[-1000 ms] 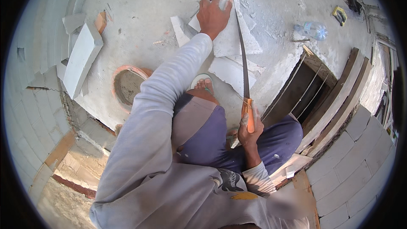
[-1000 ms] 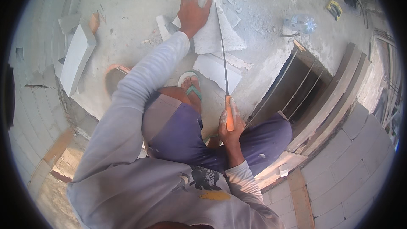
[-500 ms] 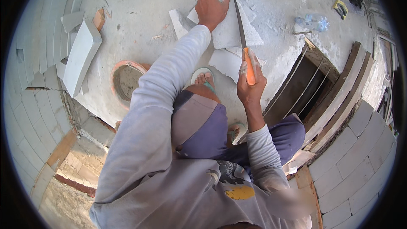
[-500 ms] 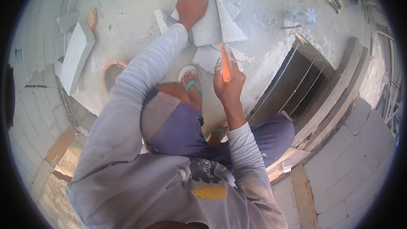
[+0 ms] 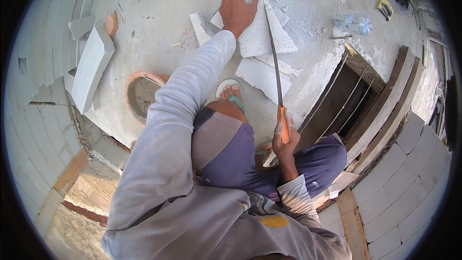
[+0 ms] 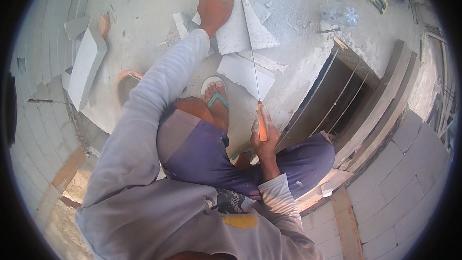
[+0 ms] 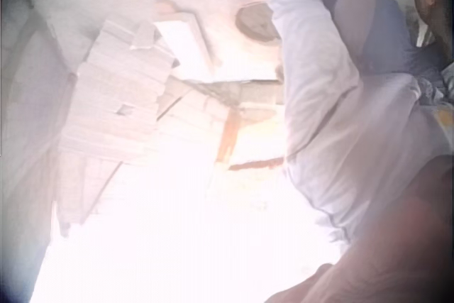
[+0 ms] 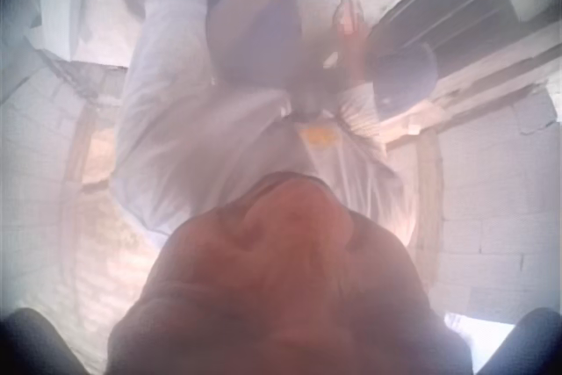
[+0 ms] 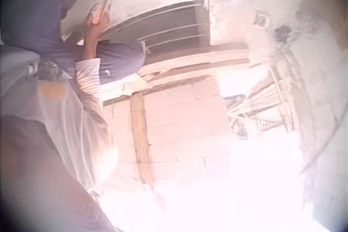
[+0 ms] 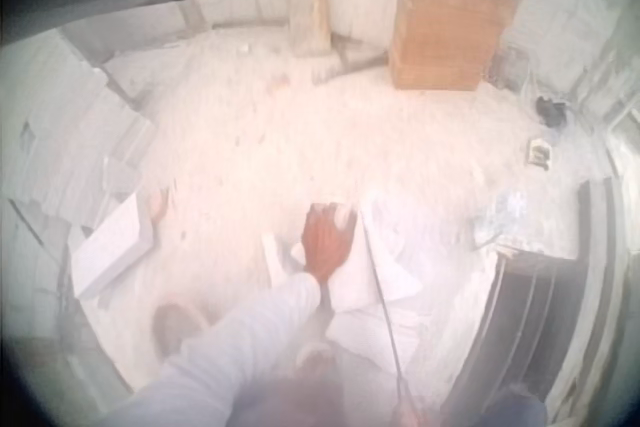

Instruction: The person measures a wall opening with a tape measure, then cuts white blocks to size using a hand saw. They apply mortar to the cut blocks and place them into the wall opening, adjusting for fit.

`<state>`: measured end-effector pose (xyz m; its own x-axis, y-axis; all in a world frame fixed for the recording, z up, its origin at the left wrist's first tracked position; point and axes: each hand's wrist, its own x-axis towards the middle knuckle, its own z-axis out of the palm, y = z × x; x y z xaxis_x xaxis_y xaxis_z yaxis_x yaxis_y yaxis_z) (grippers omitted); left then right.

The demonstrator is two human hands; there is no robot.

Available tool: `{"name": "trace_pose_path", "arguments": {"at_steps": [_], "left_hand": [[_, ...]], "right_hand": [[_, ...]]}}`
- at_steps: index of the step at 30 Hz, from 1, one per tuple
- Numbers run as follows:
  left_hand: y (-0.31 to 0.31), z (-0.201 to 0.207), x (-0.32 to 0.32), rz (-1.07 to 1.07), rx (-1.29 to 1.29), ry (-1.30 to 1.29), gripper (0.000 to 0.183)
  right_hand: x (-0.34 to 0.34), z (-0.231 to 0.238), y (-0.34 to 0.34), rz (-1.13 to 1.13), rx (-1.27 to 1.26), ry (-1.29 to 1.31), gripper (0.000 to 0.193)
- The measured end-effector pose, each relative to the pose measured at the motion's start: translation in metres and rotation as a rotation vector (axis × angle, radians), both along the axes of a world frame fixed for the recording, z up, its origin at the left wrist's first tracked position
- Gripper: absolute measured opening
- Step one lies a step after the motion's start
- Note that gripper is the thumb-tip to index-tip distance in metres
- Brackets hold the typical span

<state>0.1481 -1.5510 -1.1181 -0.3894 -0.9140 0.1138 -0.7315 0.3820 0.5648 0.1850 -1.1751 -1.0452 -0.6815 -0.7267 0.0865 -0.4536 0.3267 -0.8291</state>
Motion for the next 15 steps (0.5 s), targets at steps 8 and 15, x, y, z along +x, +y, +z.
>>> {"name": "trace_pose_path", "arguments": {"at_steps": [8,15], "left_hand": [[-0.007,-0.007,-0.006,-0.014,-0.006,0.047,0.049],[-0.03,-0.023,-0.042,-0.06,-0.491,-0.031,0.06]], "right_hand": [[-0.038,0.004,-0.088,-0.069,0.063,-0.163,0.045],[-0.084,0.005,-0.157,-0.08,-0.04,-0.011,0.045]]}}
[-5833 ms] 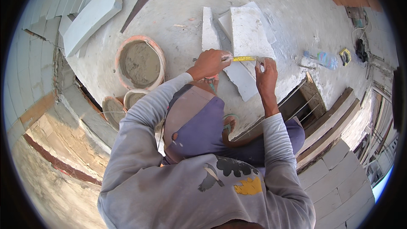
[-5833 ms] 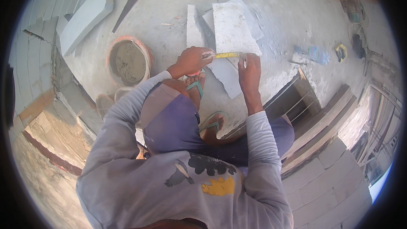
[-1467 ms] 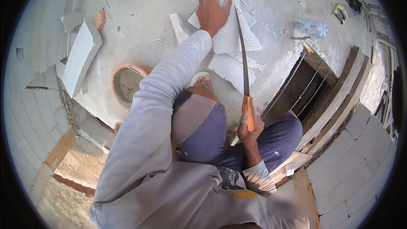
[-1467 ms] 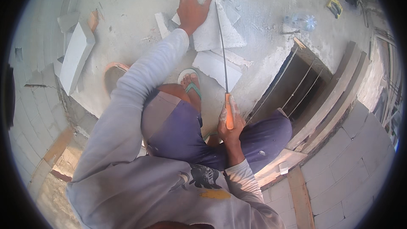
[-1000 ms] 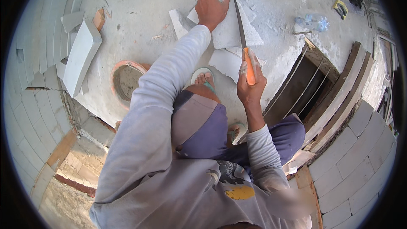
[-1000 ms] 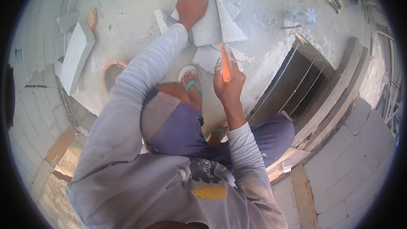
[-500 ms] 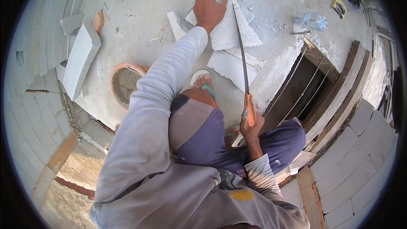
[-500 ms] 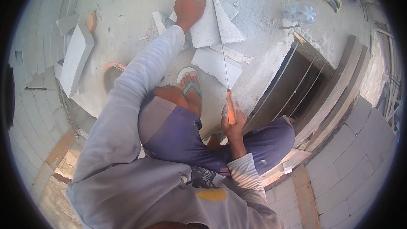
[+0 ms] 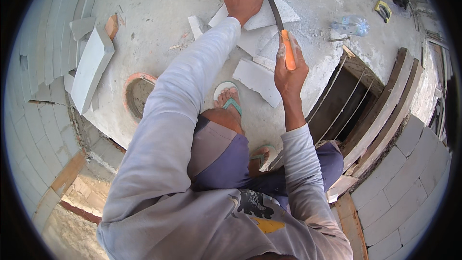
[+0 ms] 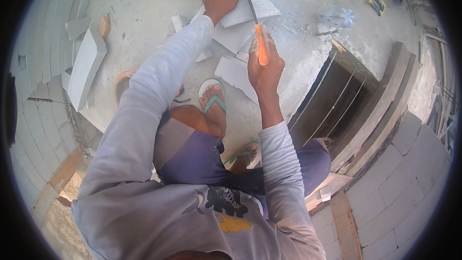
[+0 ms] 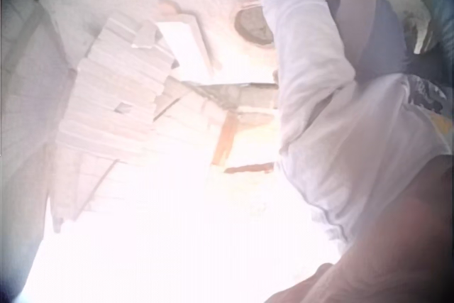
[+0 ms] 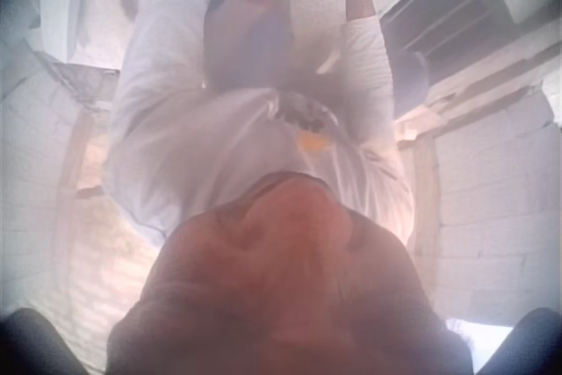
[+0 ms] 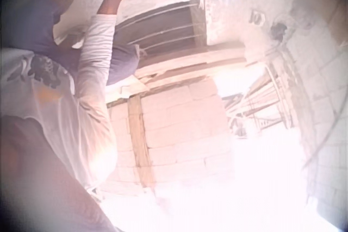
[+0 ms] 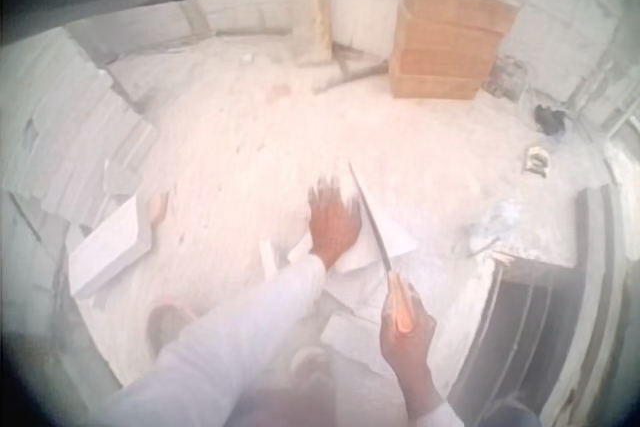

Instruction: The person measures a wall opening with a tape measure, then cuts white blocks to size using a hand saw. They apply mortar to the cut blocks and place them into the wall opening, adjusting for fit.

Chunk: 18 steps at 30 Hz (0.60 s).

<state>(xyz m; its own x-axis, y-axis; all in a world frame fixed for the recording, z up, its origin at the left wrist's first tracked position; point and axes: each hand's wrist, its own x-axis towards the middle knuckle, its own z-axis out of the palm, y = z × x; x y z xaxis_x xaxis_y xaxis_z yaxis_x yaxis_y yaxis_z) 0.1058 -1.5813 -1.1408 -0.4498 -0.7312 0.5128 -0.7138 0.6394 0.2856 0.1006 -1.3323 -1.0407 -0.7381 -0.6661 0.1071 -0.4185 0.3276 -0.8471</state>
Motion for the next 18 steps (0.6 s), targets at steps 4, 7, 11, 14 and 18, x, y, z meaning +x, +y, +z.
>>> {"name": "trace_pose_path", "arguments": {"at_steps": [4,7,11,14,18], "left_hand": [[0.006,0.002,0.002,-0.054,0.248,-0.024,0.066],[0.002,0.005,-0.001,0.026,0.201,-0.009,0.063],[0.009,-0.002,-0.003,-0.069,0.164,-0.03,0.063],[0.006,0.02,-0.006,-0.031,0.336,0.042,0.065],[0.011,0.015,0.009,0.006,0.294,-0.05,0.066]], "right_hand": [[0.002,0.008,0.038,0.077,0.084,-0.003,0.044],[0.032,0.012,0.13,0.152,0.106,0.044,0.044],[-0.004,0.022,0.016,0.026,0.066,-0.163,0.043],[-0.005,0.007,0.018,0.034,0.03,-0.118,0.043],[0.038,0.008,0.12,0.063,0.007,-0.062,0.044]]}}
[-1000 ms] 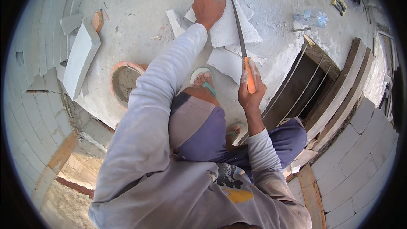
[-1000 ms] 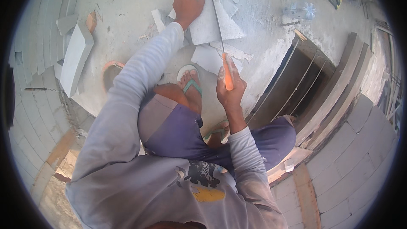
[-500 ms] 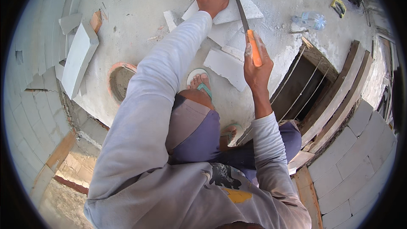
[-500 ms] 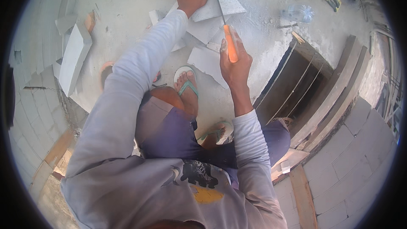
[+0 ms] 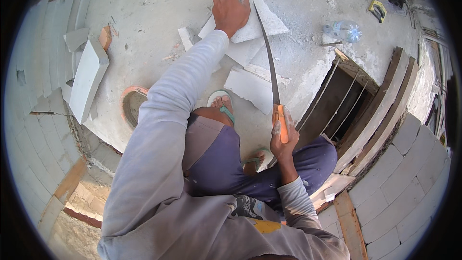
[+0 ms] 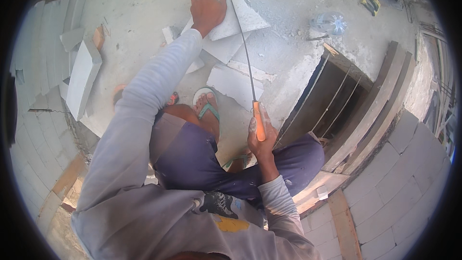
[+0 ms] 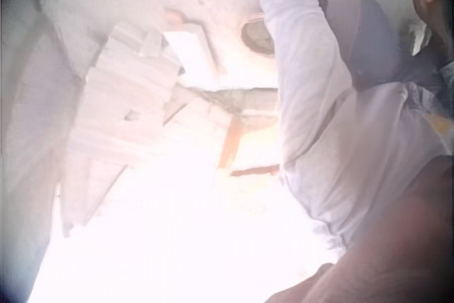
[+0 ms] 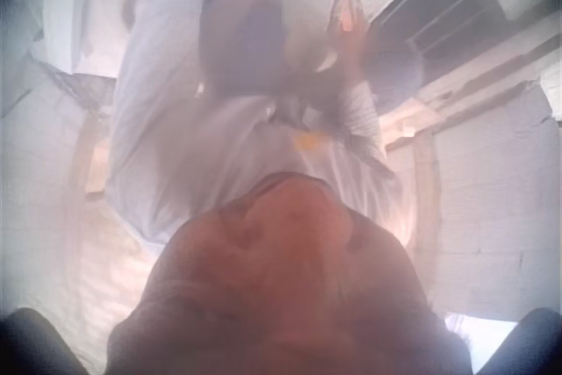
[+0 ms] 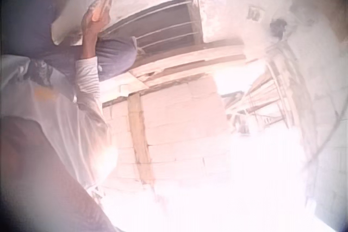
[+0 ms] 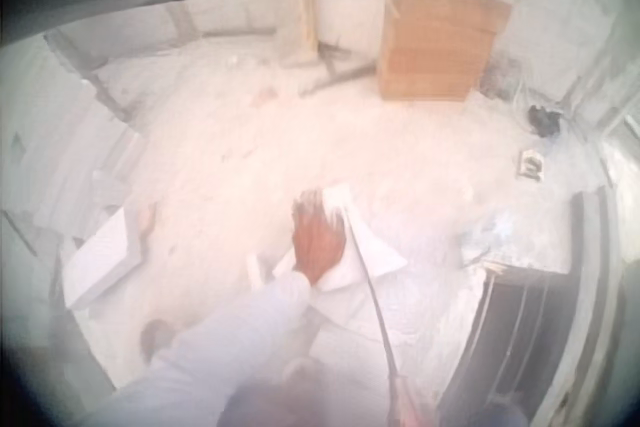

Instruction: The person measures a wall opening with a tape measure, then cuts white blocks to size using a hand saw. They apply mortar to the cut blocks and place them into the wall opening, adjusting for fit.

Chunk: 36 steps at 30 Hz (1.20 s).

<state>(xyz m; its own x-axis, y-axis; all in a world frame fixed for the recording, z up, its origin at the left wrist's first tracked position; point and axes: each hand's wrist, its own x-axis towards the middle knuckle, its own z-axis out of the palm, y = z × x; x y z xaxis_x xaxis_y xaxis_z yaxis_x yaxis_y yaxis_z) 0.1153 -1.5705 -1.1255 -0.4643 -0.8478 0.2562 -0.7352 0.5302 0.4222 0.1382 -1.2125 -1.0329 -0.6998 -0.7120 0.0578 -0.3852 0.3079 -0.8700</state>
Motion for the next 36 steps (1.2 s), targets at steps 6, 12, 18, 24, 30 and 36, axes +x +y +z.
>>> {"name": "trace_pose_path", "arguments": {"at_steps": [6,12,18,24,30,36], "left_hand": [[0.001,0.007,-0.014,-0.063,0.121,0.109,0.069],[-0.002,-0.008,-0.01,-0.089,-0.045,-0.029,0.064],[-0.007,-0.018,-0.014,-0.041,-0.041,0.031,0.062],[-0.011,-0.028,-0.02,-0.193,-0.187,-0.063,0.059],[-0.01,-0.032,-0.009,-0.103,-0.192,-0.065,0.061],[-0.022,-0.034,-0.013,-0.179,-0.244,-0.05,0.061]], "right_hand": [[-0.038,0.006,-0.085,-0.047,0.166,-0.277,0.046],[-0.022,-0.007,-0.028,0.047,0.132,-0.178,0.047],[-0.007,-0.03,-0.019,0.008,0.067,-0.058,0.047],[-0.024,-0.021,-0.073,-0.039,0.083,-0.211,0.046],[0.001,-0.038,0.007,0.002,-0.007,-0.059,0.046],[-0.014,-0.027,-0.049,-0.044,-0.008,-0.085,0.047]]}}
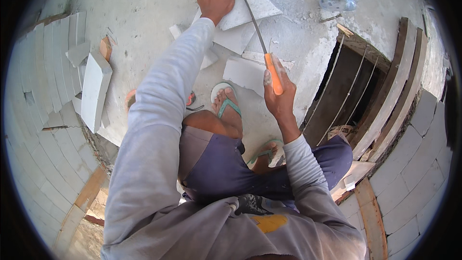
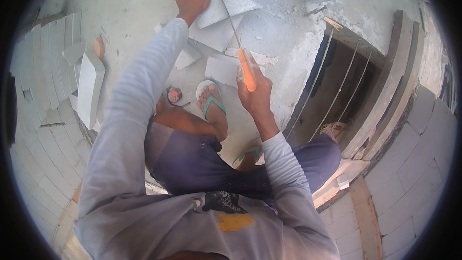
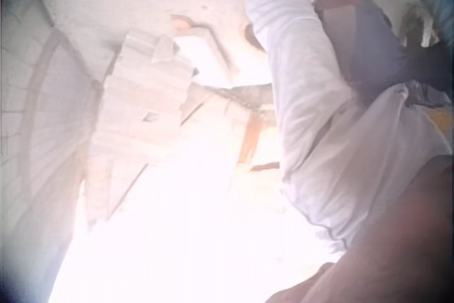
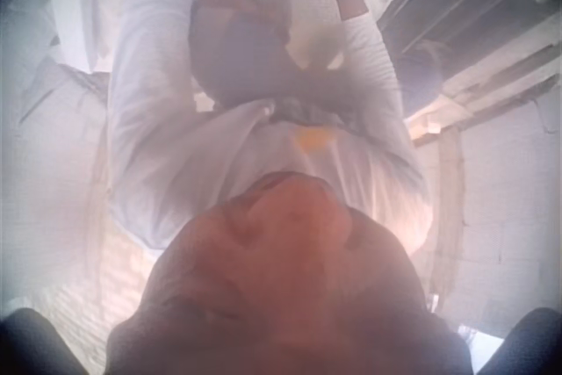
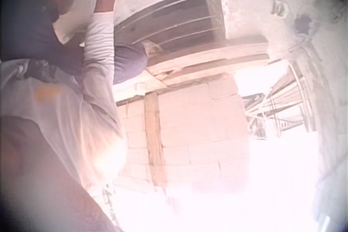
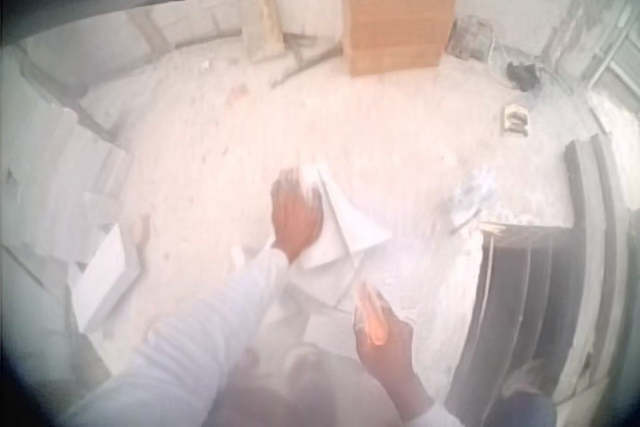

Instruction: The person measures a wall opening with a tape measure, then cuts white blocks to size using a hand saw. They apply mortar to the cut blocks and place them into the wall opening, adjusting for fit.

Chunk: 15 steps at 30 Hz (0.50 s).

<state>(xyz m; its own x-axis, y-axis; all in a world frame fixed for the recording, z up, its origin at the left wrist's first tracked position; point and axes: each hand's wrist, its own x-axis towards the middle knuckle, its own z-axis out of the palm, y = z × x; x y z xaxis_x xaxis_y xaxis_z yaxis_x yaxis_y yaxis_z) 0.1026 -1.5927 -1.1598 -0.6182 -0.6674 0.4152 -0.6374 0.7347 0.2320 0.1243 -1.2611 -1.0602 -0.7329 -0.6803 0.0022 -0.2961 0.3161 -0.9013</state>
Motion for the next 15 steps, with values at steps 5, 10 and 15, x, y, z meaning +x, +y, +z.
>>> {"name": "trace_pose_path", "arguments": {"at_steps": [5,10,15], "left_hand": [[0.005,0.001,0.01,-0.003,-0.019,0.001,0.061],[0.001,0.019,-0.008,0.042,0.09,0.041,0.062],[0.01,-0.004,0.006,0.001,0.026,-0.005,0.064]], "right_hand": [[0.011,-0.004,0.038,0.027,0.013,0.029,0.046],[-0.007,0.01,-0.012,0.023,0.012,0.001,0.05],[0.025,0.034,0.038,-0.008,0.042,0.049,0.053]]}}
